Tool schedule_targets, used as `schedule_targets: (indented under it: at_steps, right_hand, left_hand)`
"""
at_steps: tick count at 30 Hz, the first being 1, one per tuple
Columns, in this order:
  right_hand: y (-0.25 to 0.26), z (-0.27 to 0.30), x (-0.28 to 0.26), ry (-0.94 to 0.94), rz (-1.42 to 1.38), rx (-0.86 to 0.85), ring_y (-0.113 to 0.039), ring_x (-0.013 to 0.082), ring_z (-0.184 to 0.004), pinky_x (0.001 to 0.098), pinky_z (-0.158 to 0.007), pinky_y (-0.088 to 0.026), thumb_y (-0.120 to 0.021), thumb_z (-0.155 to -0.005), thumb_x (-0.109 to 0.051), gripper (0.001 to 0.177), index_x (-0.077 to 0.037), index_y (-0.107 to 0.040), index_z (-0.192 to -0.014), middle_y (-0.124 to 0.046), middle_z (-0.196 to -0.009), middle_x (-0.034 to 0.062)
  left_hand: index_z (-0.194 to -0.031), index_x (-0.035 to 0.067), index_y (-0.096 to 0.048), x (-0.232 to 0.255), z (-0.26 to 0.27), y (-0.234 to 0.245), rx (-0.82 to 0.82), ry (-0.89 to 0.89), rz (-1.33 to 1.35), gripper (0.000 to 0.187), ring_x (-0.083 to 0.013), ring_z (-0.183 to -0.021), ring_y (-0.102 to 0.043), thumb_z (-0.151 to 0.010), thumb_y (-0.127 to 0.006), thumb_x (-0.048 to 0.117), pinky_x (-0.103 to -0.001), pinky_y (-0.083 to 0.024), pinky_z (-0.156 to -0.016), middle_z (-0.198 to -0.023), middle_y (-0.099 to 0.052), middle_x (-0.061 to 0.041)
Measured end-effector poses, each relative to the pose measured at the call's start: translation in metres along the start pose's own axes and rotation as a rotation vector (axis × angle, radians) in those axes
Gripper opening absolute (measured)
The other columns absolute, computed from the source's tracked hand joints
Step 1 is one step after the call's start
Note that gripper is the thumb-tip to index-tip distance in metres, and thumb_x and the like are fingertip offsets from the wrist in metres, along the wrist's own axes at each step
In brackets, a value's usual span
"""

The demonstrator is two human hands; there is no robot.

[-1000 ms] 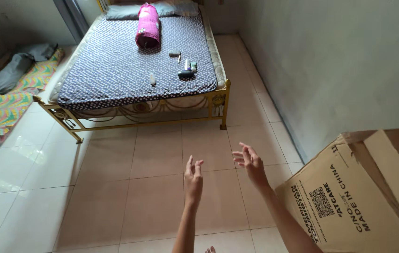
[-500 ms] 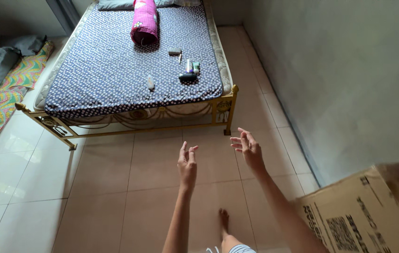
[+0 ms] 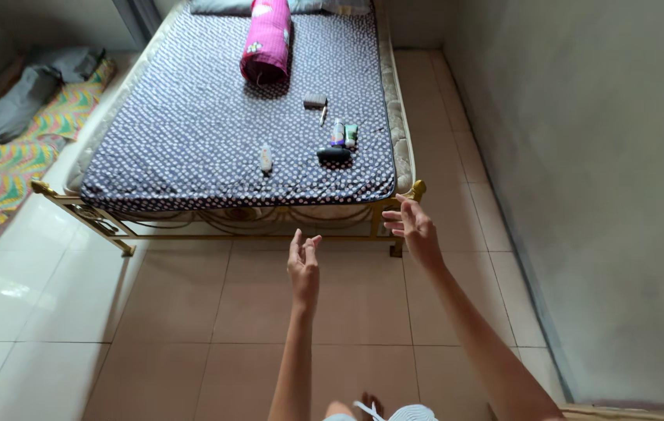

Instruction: The person repeatedly picks up various cosmetic items from a bed, including an eyeshadow palette, a small box, a compact, a tube, a scrunchie, and a gold mirror, then walks to a wooden shelf and places them on the shelves. The person returns to the bed to pick up the next item and repeats the process.

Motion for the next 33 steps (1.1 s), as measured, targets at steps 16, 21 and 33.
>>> schedule_targets:
  at_steps: [16,21,33]
  right_hand:
    - [-0.051,-0.196,0.035,-0.077,0.022,0.025,-0.075,0.0168,-0.095,0.0299,-0.083,-0.059,-0.039,-0.107,-0.047,0.059,-0.006,-0.051,-0.146,-0.077,-0.112,0.0125]
    - [-0.082,-0.269,0.033,-0.064,0.076,0.052,-0.075,0.017,-0.095,0.0305,-0.081,-0.061,-0.037,-0.107,-0.046,0.058,-0.005,-0.053,-0.145,-0.077,-0.111,0.0111]
    - [-0.131,-0.403,0.064,-0.104,0.054,0.06,-0.075,0.0175,-0.095,0.0309,-0.083,-0.061,-0.037,-0.108,-0.047,0.058,-0.006,-0.051,-0.146,-0.077,-0.112,0.0124]
  left_hand:
    - [-0.151,-0.003,-0.046,-0.079,-0.227,-0.031,-0.04,0.111,-0.029,0.053,-0.0104,-0.09,-0.059,-0.105,-0.053,0.022,-0.024,-0.048,-0.08,-0.116,-0.076,-0.01]
    - [-0.151,-0.002,-0.043,-0.068,-0.313,-0.029,-0.092,0.058,-0.103,0.053,-0.0048,-0.103,-0.067,-0.106,-0.051,0.024,-0.022,-0.051,-0.088,-0.115,-0.075,-0.01]
    - [-0.151,-0.003,-0.041,-0.075,-0.45,-0.047,-0.149,0.138,-0.123,0.055,-0.0068,-0.087,-0.064,-0.107,-0.048,0.028,-0.02,-0.051,-0.087,-0.12,-0.074,-0.01]
Point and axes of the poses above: each hand's wrist, its own z-axis away from the middle knuckle, its own y-axis out of the back of the hand, x = y × z, the point moved 6 cm from there along -z, towards the middle knuckle
